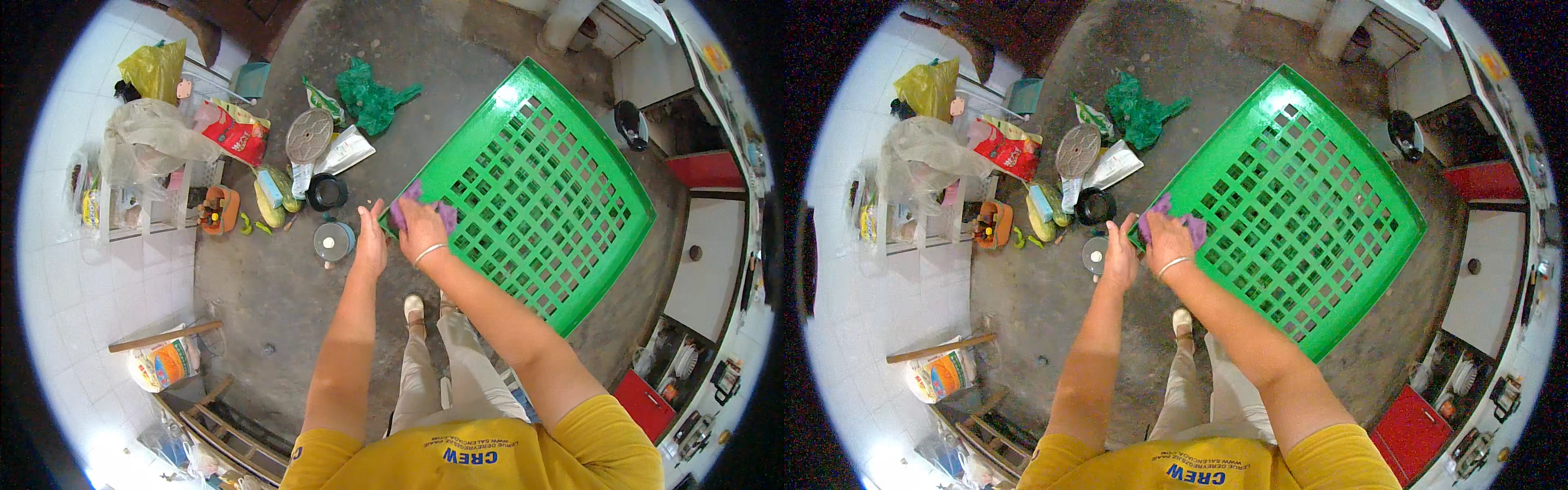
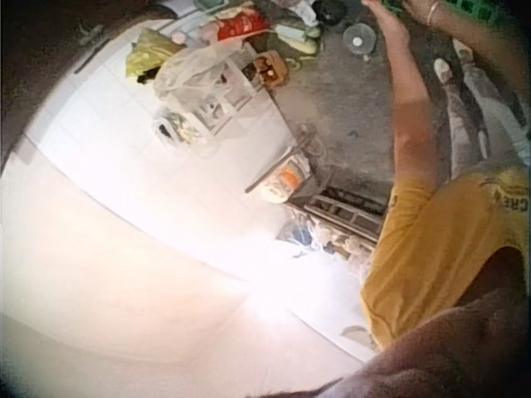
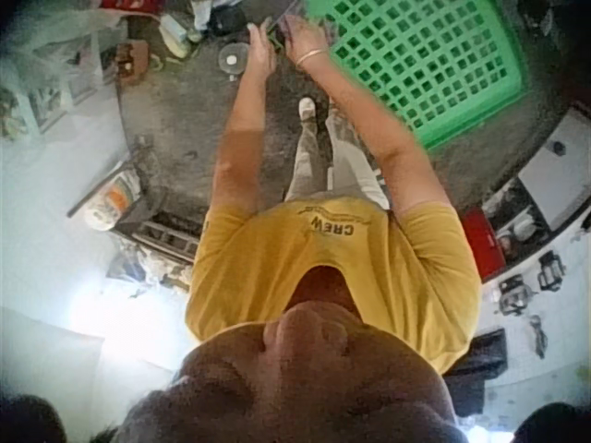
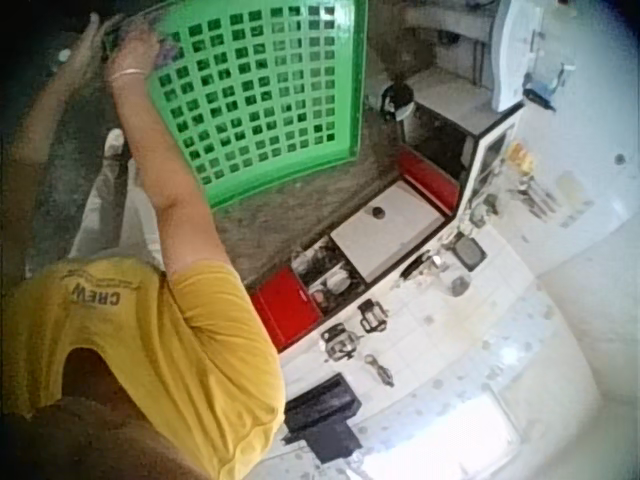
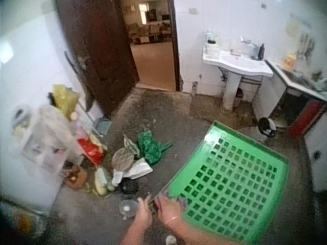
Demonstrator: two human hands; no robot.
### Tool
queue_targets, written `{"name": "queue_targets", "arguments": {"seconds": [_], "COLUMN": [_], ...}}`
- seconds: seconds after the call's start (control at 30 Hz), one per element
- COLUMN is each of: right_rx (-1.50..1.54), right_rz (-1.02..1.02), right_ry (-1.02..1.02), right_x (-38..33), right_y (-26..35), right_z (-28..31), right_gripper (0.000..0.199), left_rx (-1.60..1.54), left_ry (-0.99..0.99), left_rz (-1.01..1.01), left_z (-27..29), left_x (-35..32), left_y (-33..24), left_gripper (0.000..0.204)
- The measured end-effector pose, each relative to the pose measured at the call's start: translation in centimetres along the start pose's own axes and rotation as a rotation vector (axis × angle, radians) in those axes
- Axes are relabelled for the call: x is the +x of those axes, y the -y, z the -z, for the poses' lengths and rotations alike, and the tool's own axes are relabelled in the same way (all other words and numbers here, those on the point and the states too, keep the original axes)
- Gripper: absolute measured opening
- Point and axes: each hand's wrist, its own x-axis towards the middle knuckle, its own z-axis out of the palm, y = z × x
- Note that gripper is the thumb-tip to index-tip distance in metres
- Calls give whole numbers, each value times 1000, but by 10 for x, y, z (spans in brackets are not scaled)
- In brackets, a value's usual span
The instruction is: The person moves a large green plastic crate to a workspace and wipes the top surface with a purple cloth, turning the crate over several times to wipe different sides.
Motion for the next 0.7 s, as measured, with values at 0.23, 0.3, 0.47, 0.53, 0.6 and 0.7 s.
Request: {"name": "queue_targets", "arguments": {"seconds": [0.23, 0.3, 0.47, 0.53, 0.6, 0.7], "right_rx": [61, 190, 169, 149, 90, -47], "right_rz": [117, 131, 125, 141, 120, 83], "right_ry": [630, 455, 320, 345, 459, 776], "right_x": [25, 26, 12, 6, -2, -8], "right_y": [-22, -17, -5, -7, -7, -28], "right_z": [37, 32, 3, 9, 22, 49], "right_gripper": [21, 22, 31, 30, 28, 20], "left_rx": [90, 116, -4, 59, 114, 158], "left_ry": [-69, -64, 32, -10, -35, -67], "left_rz": [-21, -7, -74, -16, -20, -65], "left_z": [3, -4, 10, 6, -2, -9], "left_x": [0, -6, 5, 2, -3, -9], "left_y": [6, -2, 16, 14, 9, 4], "left_gripper": [68, 68, 63, 62, 62, 62]}}
